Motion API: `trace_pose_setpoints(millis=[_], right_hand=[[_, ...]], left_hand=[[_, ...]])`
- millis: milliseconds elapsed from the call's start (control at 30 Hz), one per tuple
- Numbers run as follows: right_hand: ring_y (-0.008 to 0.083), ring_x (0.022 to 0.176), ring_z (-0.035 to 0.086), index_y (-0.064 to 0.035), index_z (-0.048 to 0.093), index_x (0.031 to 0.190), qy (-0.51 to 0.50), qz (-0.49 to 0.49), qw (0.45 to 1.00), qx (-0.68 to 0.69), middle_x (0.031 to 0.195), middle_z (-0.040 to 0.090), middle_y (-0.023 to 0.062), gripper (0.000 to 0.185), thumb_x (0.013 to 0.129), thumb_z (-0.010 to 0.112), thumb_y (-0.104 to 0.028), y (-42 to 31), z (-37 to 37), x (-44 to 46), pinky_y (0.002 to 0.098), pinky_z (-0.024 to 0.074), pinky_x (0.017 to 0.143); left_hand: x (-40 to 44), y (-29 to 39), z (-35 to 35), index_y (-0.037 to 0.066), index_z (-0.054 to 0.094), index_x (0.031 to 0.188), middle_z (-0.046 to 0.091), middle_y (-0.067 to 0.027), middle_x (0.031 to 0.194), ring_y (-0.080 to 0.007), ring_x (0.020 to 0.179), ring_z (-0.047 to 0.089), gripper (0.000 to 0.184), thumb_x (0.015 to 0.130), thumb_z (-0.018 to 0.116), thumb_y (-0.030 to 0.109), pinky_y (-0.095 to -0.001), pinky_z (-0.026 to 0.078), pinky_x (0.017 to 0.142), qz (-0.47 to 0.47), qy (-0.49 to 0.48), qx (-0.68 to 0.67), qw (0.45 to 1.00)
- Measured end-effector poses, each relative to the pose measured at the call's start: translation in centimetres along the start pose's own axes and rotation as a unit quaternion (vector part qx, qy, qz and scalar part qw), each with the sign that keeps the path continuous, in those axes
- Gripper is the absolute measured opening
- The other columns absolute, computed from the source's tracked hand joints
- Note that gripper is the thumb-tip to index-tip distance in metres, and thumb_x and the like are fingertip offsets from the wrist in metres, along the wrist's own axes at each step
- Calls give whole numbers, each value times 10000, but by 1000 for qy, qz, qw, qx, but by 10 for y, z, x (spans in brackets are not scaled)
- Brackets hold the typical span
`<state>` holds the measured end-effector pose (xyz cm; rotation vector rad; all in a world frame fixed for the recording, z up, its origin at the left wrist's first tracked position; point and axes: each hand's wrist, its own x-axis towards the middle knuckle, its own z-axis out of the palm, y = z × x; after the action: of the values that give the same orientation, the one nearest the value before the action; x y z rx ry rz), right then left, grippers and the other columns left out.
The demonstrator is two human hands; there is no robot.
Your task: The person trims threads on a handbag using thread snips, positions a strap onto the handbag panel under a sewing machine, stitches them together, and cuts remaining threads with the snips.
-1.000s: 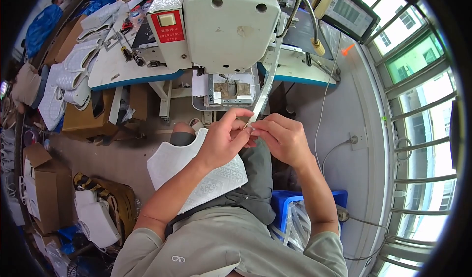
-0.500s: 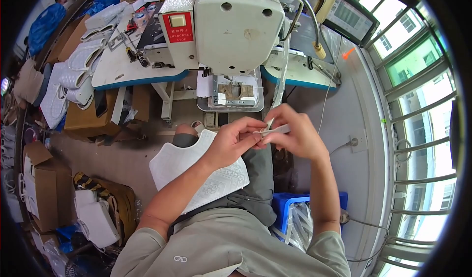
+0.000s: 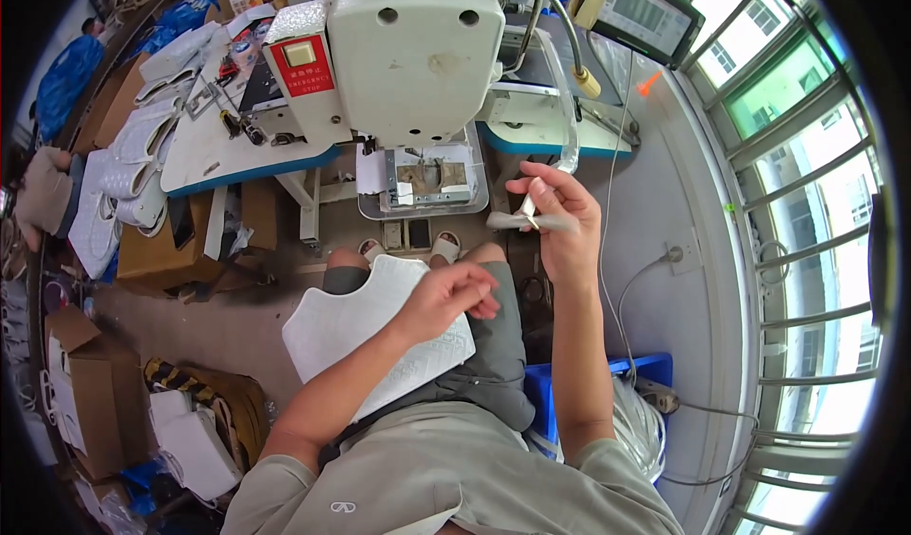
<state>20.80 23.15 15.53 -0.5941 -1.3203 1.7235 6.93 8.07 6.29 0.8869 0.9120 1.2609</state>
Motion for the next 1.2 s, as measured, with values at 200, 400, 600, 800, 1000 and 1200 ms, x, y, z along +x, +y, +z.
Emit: trace_pose_setpoints(millis=[200, 400, 600, 800, 1000, 1200], right_hand=[[131, 946, 732, 50, 691, 1248, -76, -42, 975, -203, 1030, 778, 134, 232, 1034, 627, -11, 2, 9, -5, 246, 571, 786], [159, 969, 754, 45, 695, 1253, -64, -66, 965, -247, 1019, 782, 124, 263, 993, 651, 49, 10, 11, -5, 262, 586, 826], [147, 925, 766, 18, 717, 1248, -52, -157, 925, -343, 990, 798, 121, 295, 966, 655, 80, 9, 10, -5, 256, 595, 801], [112, 885, 745, 15, 724, 1234, -44, -140, 917, -370, 998, 799, 116, 271, 982, 640, 65, 2, 15, -7, 236, 587, 788], [100, 880, 709, 38, 727, 1196, -89, -80, 949, -292, 1036, 782, 103, 224, 985, 653, 49, -4, 2, -8, 242, 578, 801], [117, 933, 699, 41, 732, 1207, -79, -76, 952, -286, 1085, 746, 79, 240, 972, 683, 37, -14, -21, 18, 262, 583, 832]], left_hand=[[-3, 45, 9, 22, 457, 1438, 608, -169, 1373, -213, 1082, 719, 594, 948, 762, 164, -334, 600, 866, 155, 134, 201, 958], [7, 38, -5, -27, 609, 1209, 698, -66, 882, -145, 821, 699, 232, 1110, 552, 174, -284, 567, 787, 96, 64, 120, 986], [11, 32, -5, -2, 651, 1172, 729, -68, 894, -115, 759, 699, 248, 1109, 566, 223, -263, 568, 703, 95, 39, 25, 994], [11, 35, 4, -12, 655, 1138, 730, -71, 845, -119, 747, 707, 238, 1096, 592, 214, -271, 570, 675, 96, 76, 129, 984], [16, 39, 2, -6, 686, 1101, 728, -58, 811, -121, 713, 708, 248, 1093, 597, 225, -260, 566, 662, 119, 97, 117, 981], [-12, -16, -70, -24, 650, 1286, 645, -246, 1263, -414, 1135, 637, 490, 992, 692, 366, -435, 530, 986, 70, 199, 571, 793]])
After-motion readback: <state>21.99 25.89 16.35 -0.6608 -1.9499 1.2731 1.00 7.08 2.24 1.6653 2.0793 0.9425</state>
